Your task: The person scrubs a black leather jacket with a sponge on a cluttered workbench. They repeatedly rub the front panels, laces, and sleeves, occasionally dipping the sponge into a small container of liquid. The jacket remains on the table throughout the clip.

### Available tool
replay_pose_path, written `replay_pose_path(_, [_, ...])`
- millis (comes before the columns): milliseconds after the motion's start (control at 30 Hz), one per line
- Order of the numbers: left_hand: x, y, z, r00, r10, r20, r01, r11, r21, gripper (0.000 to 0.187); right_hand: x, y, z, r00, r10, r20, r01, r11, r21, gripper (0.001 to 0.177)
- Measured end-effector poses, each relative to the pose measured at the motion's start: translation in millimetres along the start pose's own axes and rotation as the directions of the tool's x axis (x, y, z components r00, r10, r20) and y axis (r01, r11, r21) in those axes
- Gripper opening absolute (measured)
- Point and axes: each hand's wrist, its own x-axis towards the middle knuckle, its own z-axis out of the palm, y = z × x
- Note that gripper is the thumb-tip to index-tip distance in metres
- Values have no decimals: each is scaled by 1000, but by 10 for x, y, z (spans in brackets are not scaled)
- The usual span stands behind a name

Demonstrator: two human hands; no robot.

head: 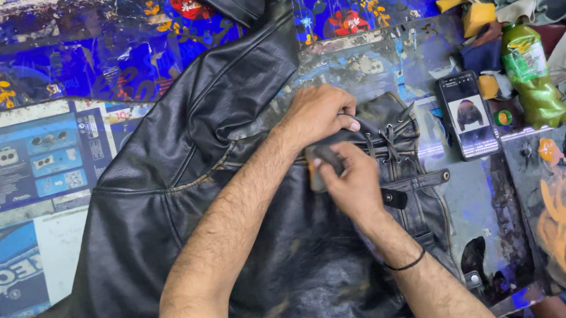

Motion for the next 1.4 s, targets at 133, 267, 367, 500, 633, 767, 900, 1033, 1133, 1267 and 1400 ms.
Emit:
replay_pose_path(133, [-11, -9, -4, 1000, 12, 2, -12, 1000, -2, 32, 28, 0, -426, 966, -9, -260, -57, 968, -244, 14])
replay_pose_path(267, [-2, -54, 25, 1000, 20, -2, -20, 999, -38, 32, -84, -21, -567, 925, -293, -244, 170, 890, -424, 17])
replay_pose_path(367, [31, -83, 12, 1000, 22, 20, -21, 998, -57, 32, -123, -92, -369, 894, -425, -140, 294, 793, -533, 29])
replay_pose_path(500, [34, -83, -2, 999, 16, 31, -15, 999, -42, 32, -109, -154, -38, 937, -349, 13, 307, 807, -505, 38])
replay_pose_path(633, [9, -80, 6, 1000, -6, 26, 7, 998, -56, 32, -75, -124, -102, 822, -509, 254, 567, 700, -433, 42])
replay_pose_path(767, [14, -74, 28, 1000, 11, 0, -11, 999, -46, 33, -4, -120, -454, 954, -301, -6, 230, 740, -632, 35])
replay_pose_path(900, [2, -76, 40, 1000, 12, -19, -13, 999, -52, 34, -63, -234, -630, 924, -376, -73, 265, 765, -587, 30])
replay_pose_path(1033, [-1, -70, 37, 1000, -11, -11, 10, 999, -50, 33, -11, -321, -461, 862, -449, 236, 500, 676, -540, 38])
replay_pose_path(1133, [-14, -40, 55, 1000, -25, -11, 25, 999, -27, 31, 100, -298, -362, 892, -329, 310, 451, 605, -656, 36])
replay_pose_path(1267, [-16, -12, 80, 999, -36, -35, 36, 999, -3, 31, 185, -177, -385, 982, -118, 149, 190, 615, -766, 31])
replay_pose_path(1400, [-2, -33, 99, 998, -35, -47, 35, 999, -4, 31, 190, -8, -266, 947, -249, 201, 319, 682, -658, 29])
